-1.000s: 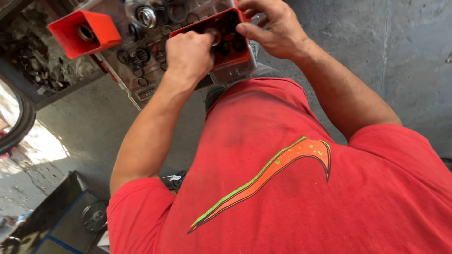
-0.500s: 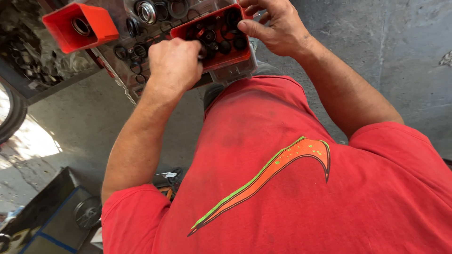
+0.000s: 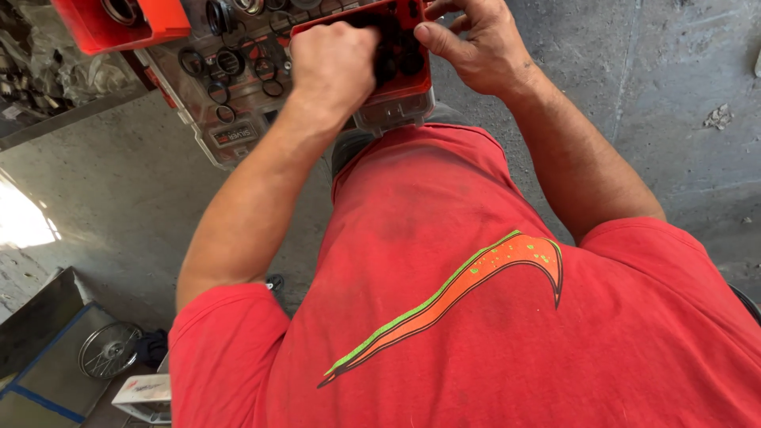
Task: The person organizes various mechanical seals and O-rings from a red plastic bin into a clear plastic organizer case. They pick up the parts, inspect them, and place them into designated slots within the case.
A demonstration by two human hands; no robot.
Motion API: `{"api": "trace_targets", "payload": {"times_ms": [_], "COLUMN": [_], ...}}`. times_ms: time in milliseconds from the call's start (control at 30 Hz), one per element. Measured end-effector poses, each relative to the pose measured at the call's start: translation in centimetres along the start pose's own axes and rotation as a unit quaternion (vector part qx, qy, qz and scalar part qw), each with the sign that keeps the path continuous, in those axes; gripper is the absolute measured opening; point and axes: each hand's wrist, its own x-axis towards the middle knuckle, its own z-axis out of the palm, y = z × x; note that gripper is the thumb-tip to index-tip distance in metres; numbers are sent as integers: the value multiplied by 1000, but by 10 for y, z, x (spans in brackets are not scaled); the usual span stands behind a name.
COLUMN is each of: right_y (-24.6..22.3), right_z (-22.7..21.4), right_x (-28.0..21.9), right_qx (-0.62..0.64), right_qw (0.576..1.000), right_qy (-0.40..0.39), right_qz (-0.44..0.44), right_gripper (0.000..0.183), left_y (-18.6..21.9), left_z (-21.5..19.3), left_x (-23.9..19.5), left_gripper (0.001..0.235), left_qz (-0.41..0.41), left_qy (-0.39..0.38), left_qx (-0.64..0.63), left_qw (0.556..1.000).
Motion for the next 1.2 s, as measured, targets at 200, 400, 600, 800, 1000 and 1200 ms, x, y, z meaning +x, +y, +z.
{"api": "trace_targets", "payload": {"times_ms": [200, 400, 600, 800, 1000, 1200], "right_y": [0, -1, -3, -2, 6, 9], "right_z": [0, -1, -1, -2, -3, 1], "right_x": [0, 0, -1, 1, -1, -4], "right_qx": [26, 34, 25, 17, 22, 31], "right_qw": [1000, 999, 1000, 1000, 999, 999], "right_qy": [-1, -11, -9, -14, -13, 6], "right_qz": [12, 6, 15, 0, 28, 41], "right_gripper": [26, 26, 29, 28, 30, 27], "left_y": [-15, -1, 17, 35, 36, 17], "left_z": [-17, -28, 4, 21, 27, 17], "left_x": [-26, -28, -11, 12, 31, 10], "left_gripper": [25, 56, 35, 19, 18, 19], "left_qz": [-6, -32, -11, 61, 53, 25], "left_qy": [-46, -71, 37, 199, 83, 153], "left_qx": [49, 1, -21, -41, -48, -43], "left_qw": [998, 997, 999, 977, 994, 987]}}
